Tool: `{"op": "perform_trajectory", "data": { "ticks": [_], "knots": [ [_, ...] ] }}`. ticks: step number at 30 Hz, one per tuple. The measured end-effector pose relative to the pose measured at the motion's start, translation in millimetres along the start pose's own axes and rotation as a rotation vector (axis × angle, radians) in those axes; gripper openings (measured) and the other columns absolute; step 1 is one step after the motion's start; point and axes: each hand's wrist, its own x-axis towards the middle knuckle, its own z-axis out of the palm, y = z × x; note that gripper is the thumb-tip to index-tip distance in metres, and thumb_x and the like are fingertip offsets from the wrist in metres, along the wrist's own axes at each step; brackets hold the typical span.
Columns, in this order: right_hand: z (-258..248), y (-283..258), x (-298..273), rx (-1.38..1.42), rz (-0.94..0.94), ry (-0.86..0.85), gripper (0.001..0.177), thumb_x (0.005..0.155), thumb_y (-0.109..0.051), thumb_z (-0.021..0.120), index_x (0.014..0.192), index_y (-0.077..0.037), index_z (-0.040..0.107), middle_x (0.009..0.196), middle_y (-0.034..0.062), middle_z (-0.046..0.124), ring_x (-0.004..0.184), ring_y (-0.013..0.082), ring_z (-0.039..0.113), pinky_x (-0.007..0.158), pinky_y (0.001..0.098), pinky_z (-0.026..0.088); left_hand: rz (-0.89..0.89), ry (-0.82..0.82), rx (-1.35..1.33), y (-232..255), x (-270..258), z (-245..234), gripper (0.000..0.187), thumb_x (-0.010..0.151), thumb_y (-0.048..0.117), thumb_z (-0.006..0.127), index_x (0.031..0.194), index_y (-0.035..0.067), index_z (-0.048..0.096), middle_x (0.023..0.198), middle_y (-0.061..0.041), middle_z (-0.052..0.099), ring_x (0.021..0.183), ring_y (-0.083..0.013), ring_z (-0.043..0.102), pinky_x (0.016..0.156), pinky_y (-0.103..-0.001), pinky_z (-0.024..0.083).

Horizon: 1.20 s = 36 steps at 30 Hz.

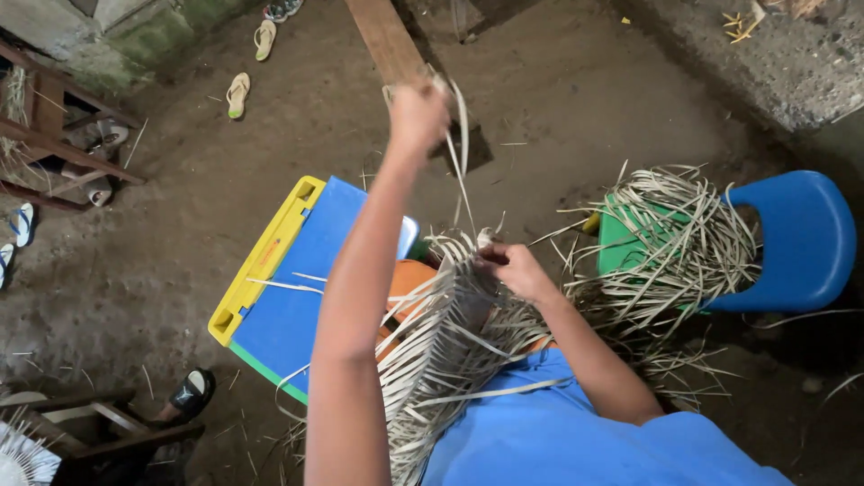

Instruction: Weaving dried palm leaves together to create a mat or similar structure.

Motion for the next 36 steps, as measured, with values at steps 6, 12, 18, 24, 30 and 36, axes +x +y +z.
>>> {"op": "perform_trajectory", "data": {
  "ticks": [6, 12, 18, 24, 30, 36],
  "knots": [
    [-2, 18, 0, 0.186, 0.058, 0.028, 0.023, 0.074, -0.006, 0.069, 0.096, -0.006, 0.065, 0.085, 0.0049, 0.067, 0.071, 0.0091, 0.058, 0.059, 0.0209, 0.05, 0.086, 0.002, -0.284, 2, 17, -41, 0.051, 0.087, 0.019, 0.048, 0.119, -0.001, 0.014, 0.089, -0.015, 0.061, 0.066, -0.0179, 0.067, 0.051, -0.024, 0.057],
    [1, 12, -3, 0.196, 0.013, 0.03, 0.021, 0.073, -0.007, 0.07, 0.093, -0.005, 0.067, 0.078, 0.0043, 0.065, 0.067, 0.0087, 0.054, 0.058, 0.0218, 0.048, 0.514, -0.457, 0.618, -7, -99, -12, 0.013, 0.078, 0.007, 0.052, 0.085, 0.007, 0.063, 0.082, -0.01, 0.062, 0.084, -0.0282, 0.062, 0.076, -0.041, 0.047],
    [3, 13, -4, 0.204, 0.002, 0.043, 0.019, 0.073, -0.007, 0.07, 0.092, -0.006, 0.067, 0.074, 0.003, 0.064, 0.064, 0.0075, 0.055, 0.055, 0.0201, 0.048, 0.651, -0.676, 1.022, -76, -125, 19, 0.007, 0.073, 0.023, 0.064, 0.078, 0.021, 0.068, 0.087, -0.002, 0.065, 0.094, -0.0214, 0.057, 0.085, -0.047, 0.033],
    [6, -10, -11, 0.208, -0.037, 0.033, 0.017, 0.073, -0.004, 0.069, 0.089, -0.003, 0.067, 0.072, 0.0037, 0.062, 0.062, 0.009, 0.053, 0.054, 0.0208, 0.047, 0.699, -0.611, 1.01, -89, -115, 22, 0.004, 0.072, 0.021, 0.064, 0.072, 0.018, 0.067, 0.071, -0.004, 0.063, 0.074, -0.0241, 0.059, 0.082, -0.053, 0.034],
    [11, 14, 0, 0.178, -0.066, 0.127, 0.008, 0.076, -0.005, 0.066, 0.084, -0.004, 0.067, 0.065, 0.0045, 0.06, 0.055, 0.0097, 0.052, 0.047, 0.0219, 0.046, 0.867, -0.452, 1.001, -75, -123, 19, 0.006, 0.071, 0.018, 0.063, 0.074, 0.019, 0.068, 0.073, -0.002, 0.062, 0.075, -0.0218, 0.056, 0.081, -0.052, 0.031],
    [11, -3, -4, 0.289, 0.004, 0.122, 0.006, 0.08, -0.007, 0.063, 0.08, -0.002, 0.066, 0.061, 0.006, 0.058, 0.051, 0.0111, 0.052, 0.043, 0.0243, 0.046, 0.903, -0.399, 0.964, -80, -122, 15, 0.005, 0.071, 0.026, 0.065, 0.07, 0.022, 0.068, 0.069, -0.002, 0.061, 0.074, -0.0219, 0.054, 0.081, -0.052, 0.033]
  ]
}}
